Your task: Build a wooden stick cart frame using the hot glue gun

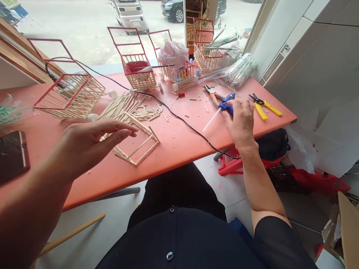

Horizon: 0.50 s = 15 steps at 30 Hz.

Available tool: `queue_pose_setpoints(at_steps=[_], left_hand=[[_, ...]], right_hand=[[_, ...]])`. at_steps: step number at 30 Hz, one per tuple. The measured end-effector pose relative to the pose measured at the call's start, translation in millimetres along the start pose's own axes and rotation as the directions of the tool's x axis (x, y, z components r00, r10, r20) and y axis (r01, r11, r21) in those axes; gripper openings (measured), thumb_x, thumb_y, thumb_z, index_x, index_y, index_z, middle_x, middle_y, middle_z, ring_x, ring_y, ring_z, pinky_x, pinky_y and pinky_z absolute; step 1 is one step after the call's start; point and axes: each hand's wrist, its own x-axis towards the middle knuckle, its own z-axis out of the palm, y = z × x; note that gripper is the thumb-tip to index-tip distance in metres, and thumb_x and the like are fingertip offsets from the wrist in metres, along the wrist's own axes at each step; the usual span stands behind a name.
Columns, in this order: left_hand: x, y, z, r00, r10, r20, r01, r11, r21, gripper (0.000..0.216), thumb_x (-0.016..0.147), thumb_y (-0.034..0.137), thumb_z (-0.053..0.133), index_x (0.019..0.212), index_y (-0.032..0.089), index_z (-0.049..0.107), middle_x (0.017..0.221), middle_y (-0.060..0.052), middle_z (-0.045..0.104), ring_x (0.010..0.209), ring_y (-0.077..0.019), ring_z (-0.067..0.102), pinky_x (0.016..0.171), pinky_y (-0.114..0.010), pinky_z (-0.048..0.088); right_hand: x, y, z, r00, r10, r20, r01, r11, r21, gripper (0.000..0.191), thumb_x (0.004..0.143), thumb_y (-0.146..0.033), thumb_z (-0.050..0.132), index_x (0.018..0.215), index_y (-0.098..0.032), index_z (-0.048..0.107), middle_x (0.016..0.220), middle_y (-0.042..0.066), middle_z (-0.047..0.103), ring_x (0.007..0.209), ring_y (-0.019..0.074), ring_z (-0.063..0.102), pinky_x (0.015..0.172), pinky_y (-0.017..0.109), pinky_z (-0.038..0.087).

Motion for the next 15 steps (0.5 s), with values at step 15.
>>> queue_pose_setpoints(at_steps=[15], left_hand=[[-28.8, 19.7, 53.6, 0.959, 0.208, -0.193, -0.077, 0.845, 0.529, 0.022, 0.106, 0.032, 0.058, 0.099, 0.018, 0.073, 0.092, -0.01, 0.077, 0.098, -0.0317, 0.071, 0.084, -0.044, 0.05]], right_hand=[[30.9, -4.7, -6.0, 0.936, 0.257, 0.242, -0.163, 0.923, -0.349, 0.039, 0.094, -0.03, 0.061, 0.128, -0.011, 0.065, 0.136, 0.03, 0.065, 0.128, 0.0441, 0.062, 0.108, 0.061, 0.048]])
